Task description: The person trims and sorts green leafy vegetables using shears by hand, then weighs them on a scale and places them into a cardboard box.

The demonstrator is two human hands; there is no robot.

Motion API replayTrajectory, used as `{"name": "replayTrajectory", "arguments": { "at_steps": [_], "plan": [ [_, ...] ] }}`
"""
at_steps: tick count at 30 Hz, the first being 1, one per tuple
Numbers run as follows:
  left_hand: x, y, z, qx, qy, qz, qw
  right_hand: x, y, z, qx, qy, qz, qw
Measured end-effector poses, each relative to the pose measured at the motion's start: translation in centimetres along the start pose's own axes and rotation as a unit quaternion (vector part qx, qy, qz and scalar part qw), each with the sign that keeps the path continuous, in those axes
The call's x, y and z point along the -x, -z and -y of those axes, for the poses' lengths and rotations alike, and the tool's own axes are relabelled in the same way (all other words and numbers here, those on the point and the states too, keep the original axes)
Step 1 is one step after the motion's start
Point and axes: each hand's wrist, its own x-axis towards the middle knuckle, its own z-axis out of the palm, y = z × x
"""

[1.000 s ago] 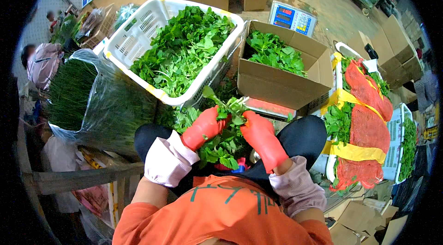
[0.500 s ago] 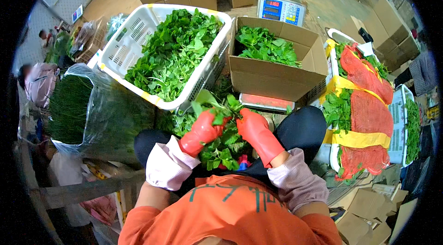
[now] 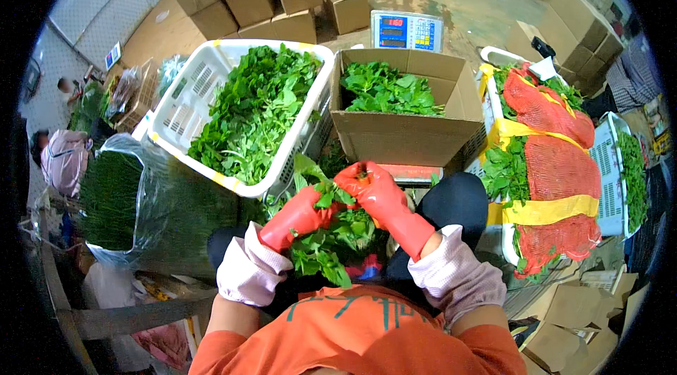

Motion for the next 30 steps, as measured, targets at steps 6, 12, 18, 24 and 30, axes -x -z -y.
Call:
{"name": "replayTrajectory", "arguments": {
  "at_steps": [6, 12, 18, 24, 30],
  "plan": [
    [-4.0, 6.8, -2.8, -0.357, -0.081, -0.243, 0.898, -1.1, 4.9, 1.4, 0.071, -0.074, -0.037, 0.994],
    [-15.5, 5.5, -14.5, -0.41, -0.326, -0.333, 0.784, -1.0, 5.2, -2.3, 0.085, -0.157, 0.053, 0.983],
    [-28.0, -0.7, -11.8, -0.55, -0.223, -0.192, 0.782, 0.4, 2.1, -1.3, 0.329, -0.106, 0.179, 0.921],
    [-31.1, -1.0, -3.0, -0.288, -0.098, 0.14, 0.942, -0.5, 2.8, -3.7, 0.598, -0.039, 0.268, 0.755],
    [-28.7, 4.6, -8.9, -0.192, -0.175, 0.212, 0.942, -0.2, 3.2, -4.3, 0.563, -0.104, 0.289, 0.767]
  ]
}}
